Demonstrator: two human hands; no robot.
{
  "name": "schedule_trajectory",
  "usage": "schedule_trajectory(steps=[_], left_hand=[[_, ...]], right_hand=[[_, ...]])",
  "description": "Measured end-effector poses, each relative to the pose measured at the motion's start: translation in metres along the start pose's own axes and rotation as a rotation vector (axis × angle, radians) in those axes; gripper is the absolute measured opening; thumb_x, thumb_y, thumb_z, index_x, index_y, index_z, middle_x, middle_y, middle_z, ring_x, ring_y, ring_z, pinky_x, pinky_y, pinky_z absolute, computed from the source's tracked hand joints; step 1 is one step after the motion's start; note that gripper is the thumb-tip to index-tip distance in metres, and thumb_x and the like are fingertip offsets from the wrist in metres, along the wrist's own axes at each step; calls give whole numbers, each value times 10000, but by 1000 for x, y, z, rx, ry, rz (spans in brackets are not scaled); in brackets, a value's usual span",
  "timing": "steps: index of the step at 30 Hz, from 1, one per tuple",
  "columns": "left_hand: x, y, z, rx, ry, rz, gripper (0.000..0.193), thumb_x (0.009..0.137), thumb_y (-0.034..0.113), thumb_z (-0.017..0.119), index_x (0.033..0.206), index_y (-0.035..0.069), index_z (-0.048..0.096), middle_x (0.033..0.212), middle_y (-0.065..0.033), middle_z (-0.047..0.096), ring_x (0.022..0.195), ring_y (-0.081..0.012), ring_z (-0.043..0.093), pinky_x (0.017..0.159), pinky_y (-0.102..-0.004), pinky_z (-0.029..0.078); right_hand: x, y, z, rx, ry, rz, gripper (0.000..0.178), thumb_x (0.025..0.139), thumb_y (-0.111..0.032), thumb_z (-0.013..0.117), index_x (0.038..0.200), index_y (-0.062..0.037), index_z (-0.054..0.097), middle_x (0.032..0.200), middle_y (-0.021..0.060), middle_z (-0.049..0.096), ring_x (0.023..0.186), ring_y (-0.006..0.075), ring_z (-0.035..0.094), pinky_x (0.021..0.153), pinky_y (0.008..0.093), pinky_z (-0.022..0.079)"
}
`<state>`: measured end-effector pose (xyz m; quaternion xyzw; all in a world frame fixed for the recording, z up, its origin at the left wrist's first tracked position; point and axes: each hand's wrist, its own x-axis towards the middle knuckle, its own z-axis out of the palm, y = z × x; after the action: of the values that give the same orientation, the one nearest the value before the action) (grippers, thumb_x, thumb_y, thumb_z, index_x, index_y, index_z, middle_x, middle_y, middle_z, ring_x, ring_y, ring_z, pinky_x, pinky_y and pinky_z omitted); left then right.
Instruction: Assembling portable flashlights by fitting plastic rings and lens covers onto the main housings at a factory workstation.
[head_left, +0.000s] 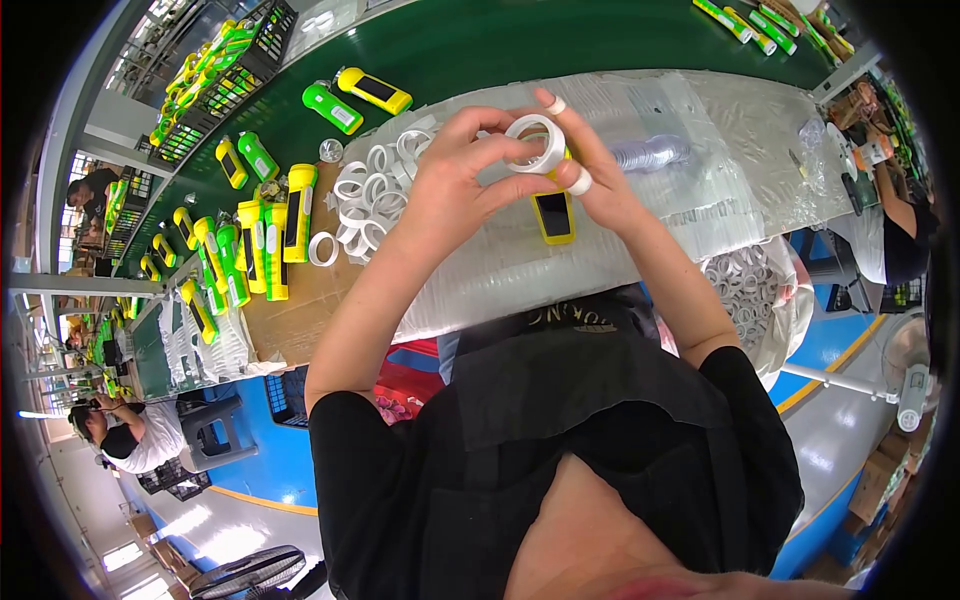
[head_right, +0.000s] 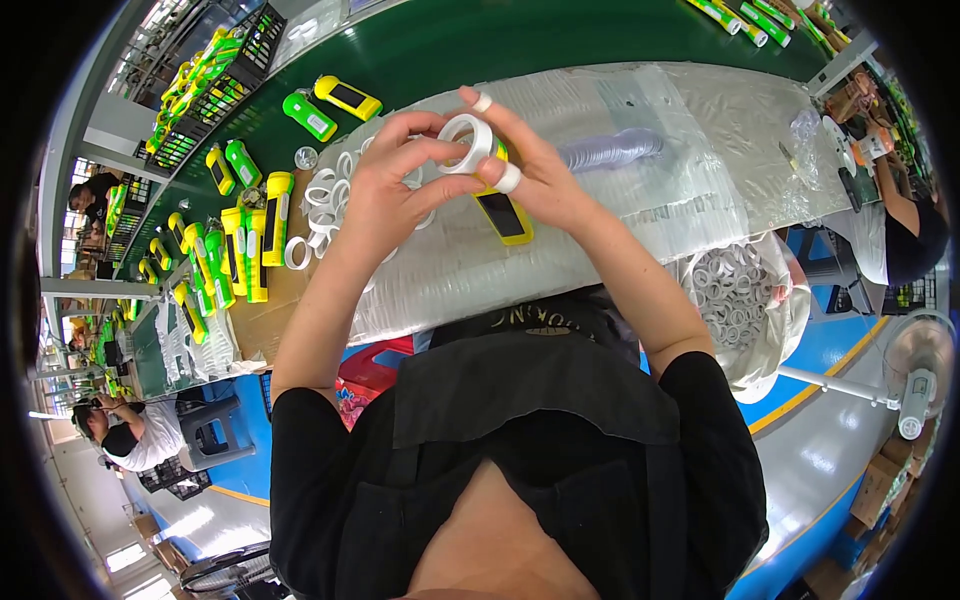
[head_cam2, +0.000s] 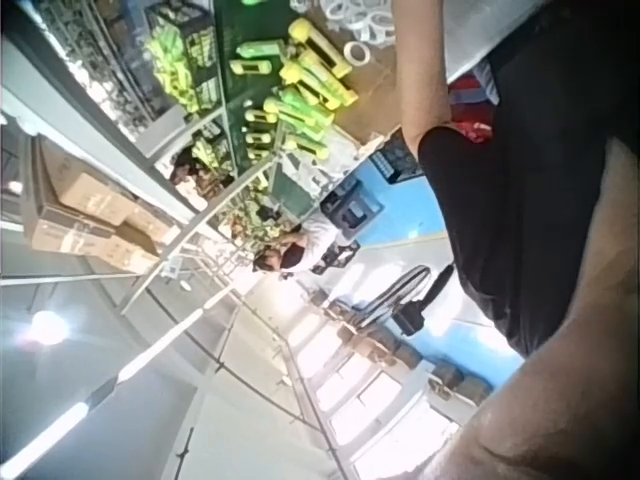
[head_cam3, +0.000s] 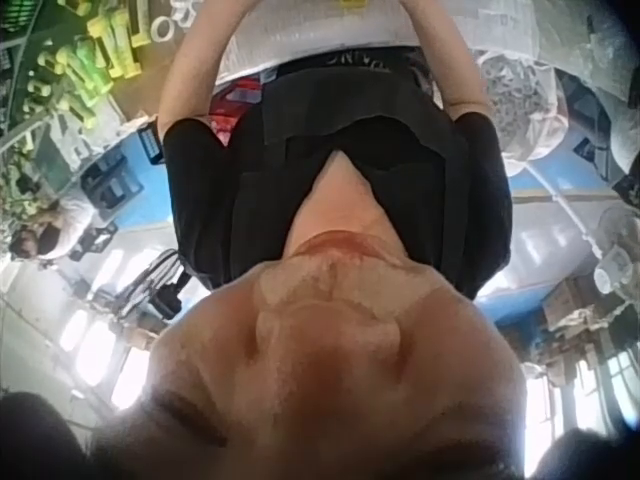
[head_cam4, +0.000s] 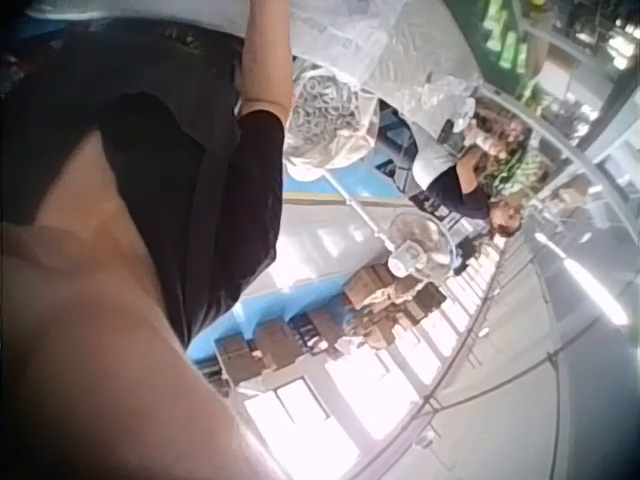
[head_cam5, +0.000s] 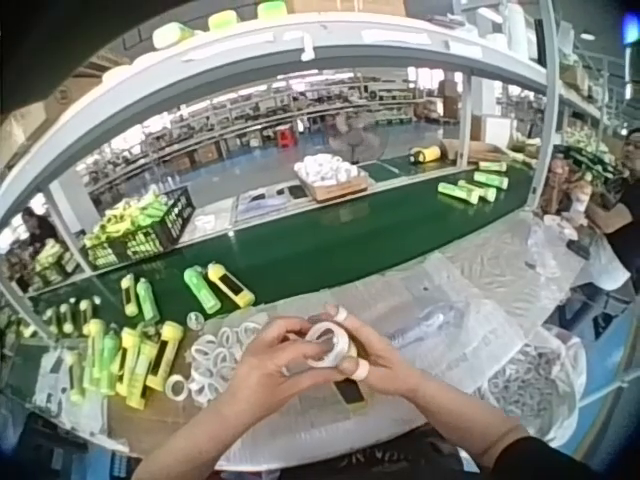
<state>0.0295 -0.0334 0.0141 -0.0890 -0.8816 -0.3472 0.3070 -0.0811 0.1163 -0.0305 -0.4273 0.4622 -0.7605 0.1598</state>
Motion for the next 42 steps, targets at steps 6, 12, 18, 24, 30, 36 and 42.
schedule_trajectory(steps=[6, 12, 18, 24, 30, 36, 42], left_hand=[[4, 9, 11, -19, -83, 12, 397, 697, 238, 840, 1019, 114, 642, 1074, -111, 594, 955, -316, 613, 787, -390, 504], [6, 14, 32, -113, -131, -143, 424, 717, 184, 845, 1018, 68, 569, 1023, -68, 681, 912, -238, 674, 800, -352, 537], [7, 11, 37, -169, -94, -77, 391, 728, 160, 837, 990, 67, 563, 994, -62, 698, 917, -225, 686, 777, -333, 540], [10, 11, 42, -154, -85, -142, 401, 705, 186, 839, 982, 71, 573, 947, -55, 678, 826, -237, 658, 696, -339, 524], [14, 5, 47, -152, -50, -113, 401, 689, 188, 845, 973, 77, 584, 905, -54, 666, 732, -235, 621, 656, -341, 508], [14, 6, 52, -141, -33, -79, 393, 687, 196, 845, 953, 80, 581, 856, -64, 646, 715, -237, 611, 642, -344, 502], [18, 8, 53, -174, 9, -56, 386, 685, 203, 845, 944, 88, 583, 836, -75, 643, 699, -254, 605, 635, -355, 503]], right_hand=[[28, -54, -60, -720, -447, -164, 400, 751, -136, 802, 1104, -53, 633, 1109, 91, 656, 1036, 232, 627, 869, 337, 504], [72, -102, -39, -978, -886, -12, 299, 745, -145, 765, 959, -19, 598, 875, 87, 561, 776, 238, 562, 693, 349, 471], [80, -99, -36, -1107, -1023, 110, 298, 729, -166, 763, 905, -6, 583, 838, 80, 536, 722, 232, 546, 627, 346, 451], [61, -94, -20, -1401, -693, 255, 395, 736, -339, 752, 846, 10, 604, 793, 121, 609, 713, 268, 604, 618, 372, 477], [61, -84, -39, -1266, -553, 113, 515, 733, -479, 747, 830, 3, 592, 778, 128, 624, 720, 270, 625, 601, 387, 473], [65, -106, -16, -1434, -693, 349, 457, 792, -405, 730, 917, 12, 591, 897, 121, 608, 806, 250, 594, 709, 362, 491], [60, -91, -53, -1157, -674, 175, 442, 765, -378, 748, 929, 2, 593, 871, 106, 594, 785, 233, 581, 679, 337, 475]])
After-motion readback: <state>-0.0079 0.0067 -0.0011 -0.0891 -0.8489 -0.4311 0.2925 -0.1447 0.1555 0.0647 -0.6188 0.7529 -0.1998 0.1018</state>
